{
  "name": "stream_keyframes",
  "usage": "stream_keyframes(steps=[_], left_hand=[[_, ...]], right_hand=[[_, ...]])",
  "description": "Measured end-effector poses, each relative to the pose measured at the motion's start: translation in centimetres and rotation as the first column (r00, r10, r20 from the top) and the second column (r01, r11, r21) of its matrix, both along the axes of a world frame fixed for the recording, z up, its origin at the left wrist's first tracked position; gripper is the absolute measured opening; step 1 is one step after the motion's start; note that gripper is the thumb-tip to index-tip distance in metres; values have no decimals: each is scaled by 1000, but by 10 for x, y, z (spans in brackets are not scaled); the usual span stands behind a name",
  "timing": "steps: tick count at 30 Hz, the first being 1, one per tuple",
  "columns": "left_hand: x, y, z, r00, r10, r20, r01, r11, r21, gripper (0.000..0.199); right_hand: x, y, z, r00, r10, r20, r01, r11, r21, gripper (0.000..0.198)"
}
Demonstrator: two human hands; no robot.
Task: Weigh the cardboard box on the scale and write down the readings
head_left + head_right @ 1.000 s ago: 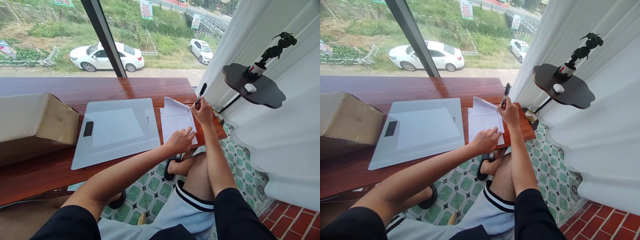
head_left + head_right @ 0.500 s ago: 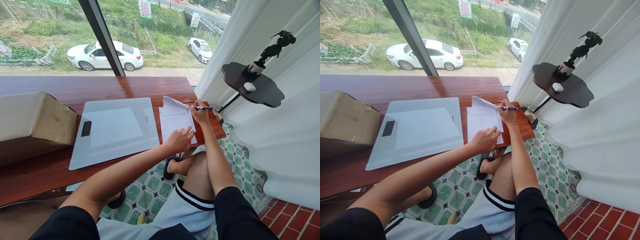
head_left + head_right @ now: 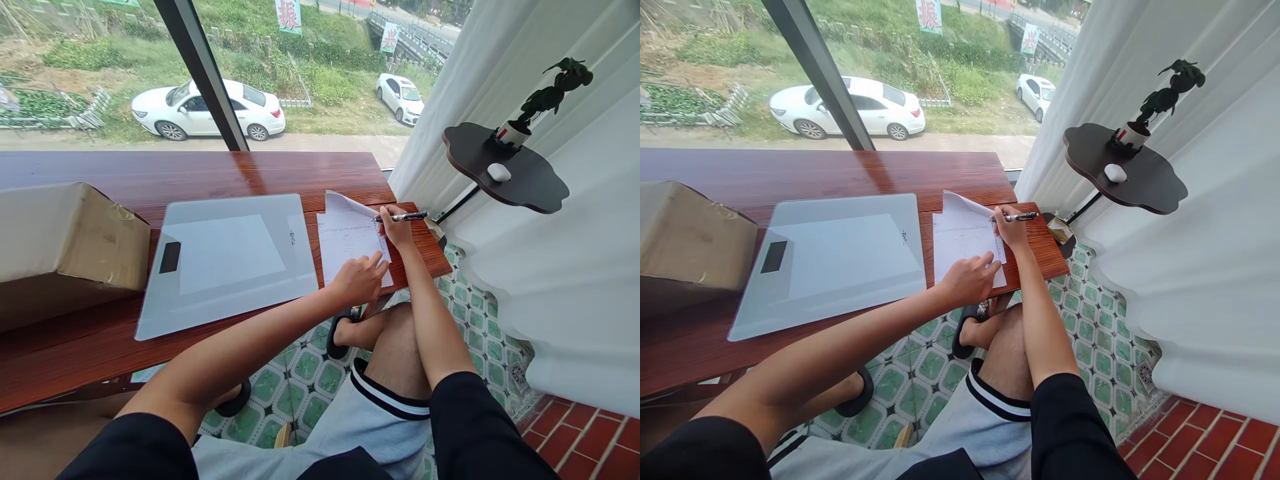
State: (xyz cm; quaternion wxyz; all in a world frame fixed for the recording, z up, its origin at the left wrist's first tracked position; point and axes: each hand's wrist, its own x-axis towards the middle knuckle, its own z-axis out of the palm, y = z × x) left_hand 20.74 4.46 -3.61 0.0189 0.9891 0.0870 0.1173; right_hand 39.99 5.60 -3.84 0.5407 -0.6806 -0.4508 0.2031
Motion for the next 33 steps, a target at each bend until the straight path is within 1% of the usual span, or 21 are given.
stream_keyframes(steps=[3, 7, 9, 13, 19, 22, 25, 28, 33], left_hand=[[0, 0, -1, 1000, 5, 8, -5, 1000, 0, 20], [0, 0, 0, 1000, 7, -5, -7, 1000, -9, 22], [-1, 0, 1, 1000, 6, -18, -6, 1000, -15, 23], [-1, 0, 3, 999, 0, -38, -1, 1000, -23, 24], [-1, 0, 2, 1000, 5, -24, -6, 1000, -6, 21], [-1, 0, 2, 1000, 5, -10, -5, 1000, 1, 20], [-1, 0, 1, 1000, 4, -4, -4, 1000, 5, 20], [-1, 0, 1, 1000, 6, -5, -6, 1000, -10, 20], [-1, 0, 1, 1000, 7, -11, -7, 1000, -25, 22]], right_hand=[[-2, 0, -2, 1000, 7, -4, -7, 999, -49, 38], [-3, 0, -5, 999, -38, 13, 39, 993, -112, 37], [-3, 1, -7, 998, -51, 39, 55, 992, -117, 34], [-3, 2, -9, 996, -37, 79, 47, 991, -125, 30], [-3, 2, -10, 995, -23, 102, 35, 994, -108, 29], [-2, 4, -12, 989, -31, 141, 49, 991, -127, 30], [-2, 5, -14, 984, -31, 174, 51, 992, -111, 30], [-3, 5, -13, 982, -39, 187, 58, 994, -95, 29], [-5, 4, -10, 983, -40, 179, 62, 991, -119, 30]])
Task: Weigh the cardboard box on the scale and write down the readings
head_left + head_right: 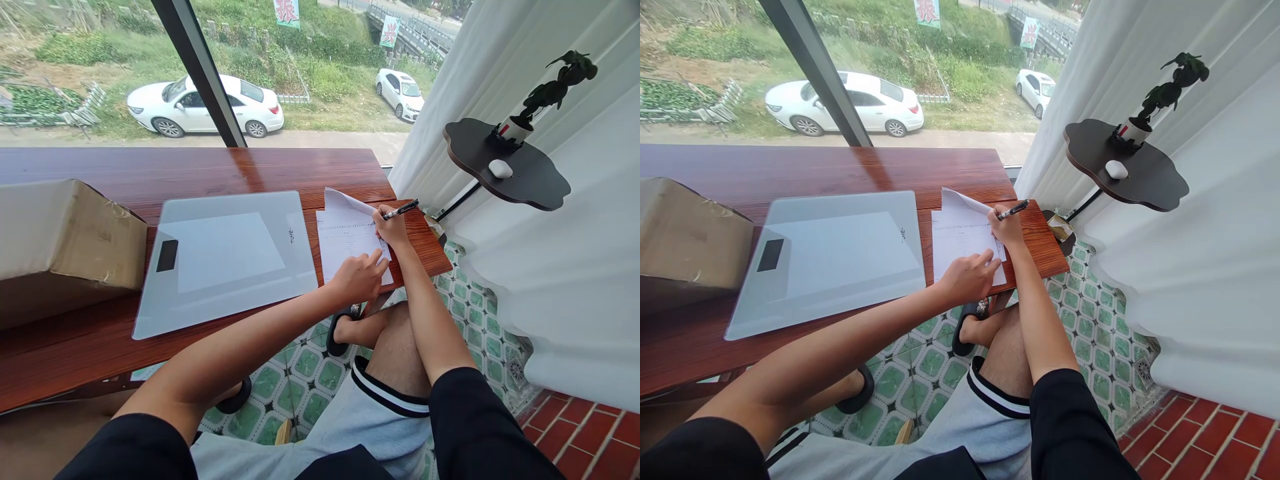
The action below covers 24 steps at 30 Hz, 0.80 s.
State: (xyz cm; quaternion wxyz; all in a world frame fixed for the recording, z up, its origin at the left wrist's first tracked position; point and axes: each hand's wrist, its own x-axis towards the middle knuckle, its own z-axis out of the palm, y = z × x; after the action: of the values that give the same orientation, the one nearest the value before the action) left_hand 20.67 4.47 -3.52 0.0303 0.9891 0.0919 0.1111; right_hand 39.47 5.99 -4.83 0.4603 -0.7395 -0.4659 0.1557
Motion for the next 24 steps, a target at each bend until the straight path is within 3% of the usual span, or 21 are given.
stream_keyframes(steps=[15, 24], left_hand=[[0, 1, 1, 1000, -5, -13, 5, 1000, -3, 23], [0, 1, 1, 1000, -1, -25, 1, 1000, 15, 23]], right_hand=[[1, -1, -3, 997, -32, -71, 33, 999, 15, 26], [3, 1, -5, 1000, -17, -15, 17, 1000, 17, 28]])
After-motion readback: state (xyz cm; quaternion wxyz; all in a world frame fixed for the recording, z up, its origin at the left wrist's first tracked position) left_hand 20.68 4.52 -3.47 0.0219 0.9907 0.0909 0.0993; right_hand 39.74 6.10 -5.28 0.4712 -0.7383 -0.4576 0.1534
